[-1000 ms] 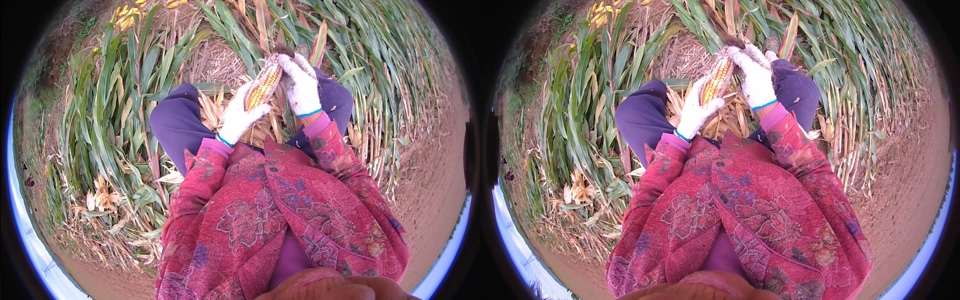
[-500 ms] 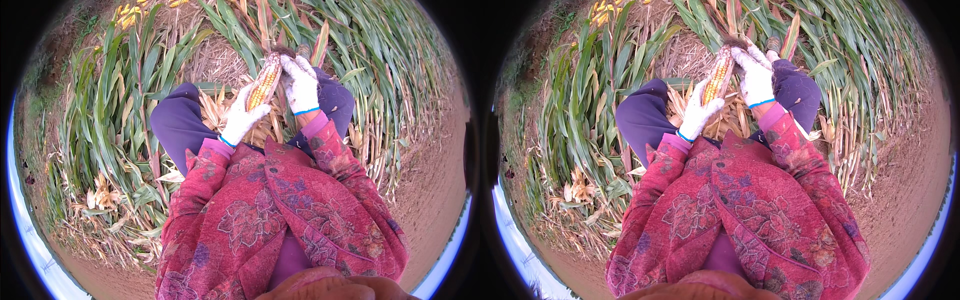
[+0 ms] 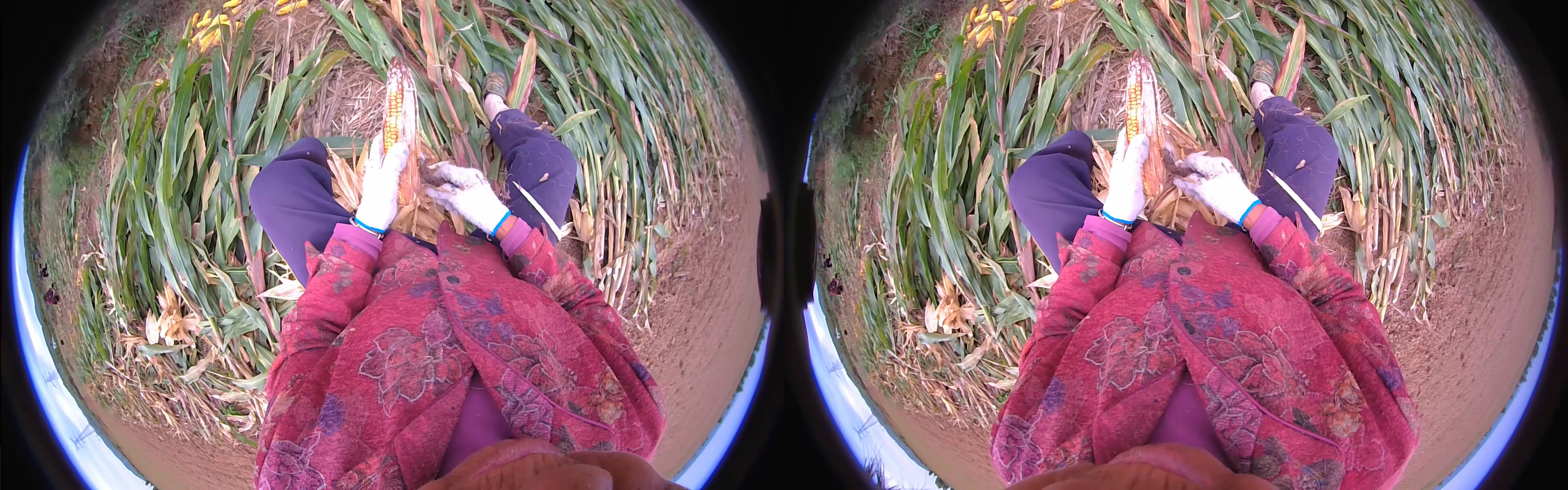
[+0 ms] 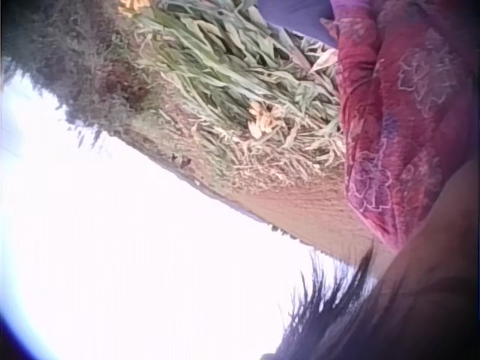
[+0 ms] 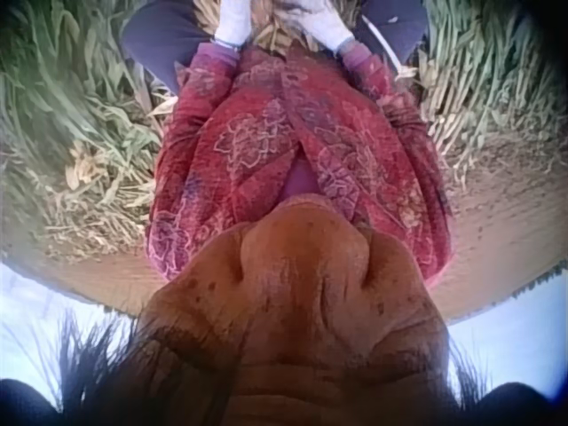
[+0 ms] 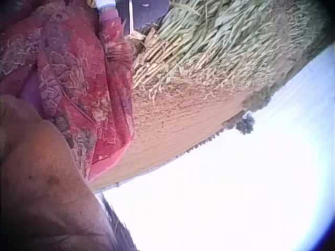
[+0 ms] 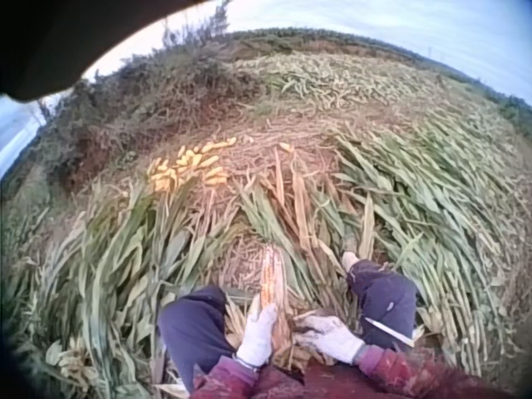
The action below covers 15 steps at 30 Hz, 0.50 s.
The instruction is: The person sits on the ground in a cornfield and repeatedly shucks corn cobs by hand, removing the husks and silk. The shucked cobs are placed in a growing pile nearby.
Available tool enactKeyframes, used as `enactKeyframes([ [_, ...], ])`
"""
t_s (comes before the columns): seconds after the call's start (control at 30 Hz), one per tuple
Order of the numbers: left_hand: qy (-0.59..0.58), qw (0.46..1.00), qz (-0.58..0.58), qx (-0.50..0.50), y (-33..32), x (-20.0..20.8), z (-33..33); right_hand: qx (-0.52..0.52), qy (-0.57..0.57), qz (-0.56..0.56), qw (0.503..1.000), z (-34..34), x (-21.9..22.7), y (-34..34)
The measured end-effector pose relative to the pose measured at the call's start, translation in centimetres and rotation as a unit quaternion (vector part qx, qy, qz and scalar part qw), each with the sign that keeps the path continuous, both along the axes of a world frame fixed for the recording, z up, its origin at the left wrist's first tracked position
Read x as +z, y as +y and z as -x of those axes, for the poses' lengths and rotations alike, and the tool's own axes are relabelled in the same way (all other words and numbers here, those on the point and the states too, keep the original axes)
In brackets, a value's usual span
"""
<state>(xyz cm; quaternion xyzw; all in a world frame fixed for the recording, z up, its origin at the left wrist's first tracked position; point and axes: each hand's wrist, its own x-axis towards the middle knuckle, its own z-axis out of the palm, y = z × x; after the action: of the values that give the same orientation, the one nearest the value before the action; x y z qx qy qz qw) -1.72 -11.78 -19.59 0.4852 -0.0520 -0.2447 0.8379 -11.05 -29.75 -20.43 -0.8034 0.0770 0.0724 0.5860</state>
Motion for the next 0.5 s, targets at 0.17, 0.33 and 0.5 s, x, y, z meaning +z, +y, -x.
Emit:
enactKeyframes([
  [0.17,0.058,0.997,0.005,-0.057,-0.1,0.8,-0.3,-0.113,-0.02,-0.176,0.978,-1.8,1.0,-4.3],
  [0.33,-0.002,0.997,-0.055,-0.062,-1.3,0.4,-0.3,-0.163,-0.054,-0.295,0.94,-6.4,5.2,-4.9],
  [0.5,-0.097,0.983,-0.154,-0.033,-2.8,0.4,-0.5,-0.185,-0.193,-0.179,0.947,-8.8,3.4,-4.0],
])
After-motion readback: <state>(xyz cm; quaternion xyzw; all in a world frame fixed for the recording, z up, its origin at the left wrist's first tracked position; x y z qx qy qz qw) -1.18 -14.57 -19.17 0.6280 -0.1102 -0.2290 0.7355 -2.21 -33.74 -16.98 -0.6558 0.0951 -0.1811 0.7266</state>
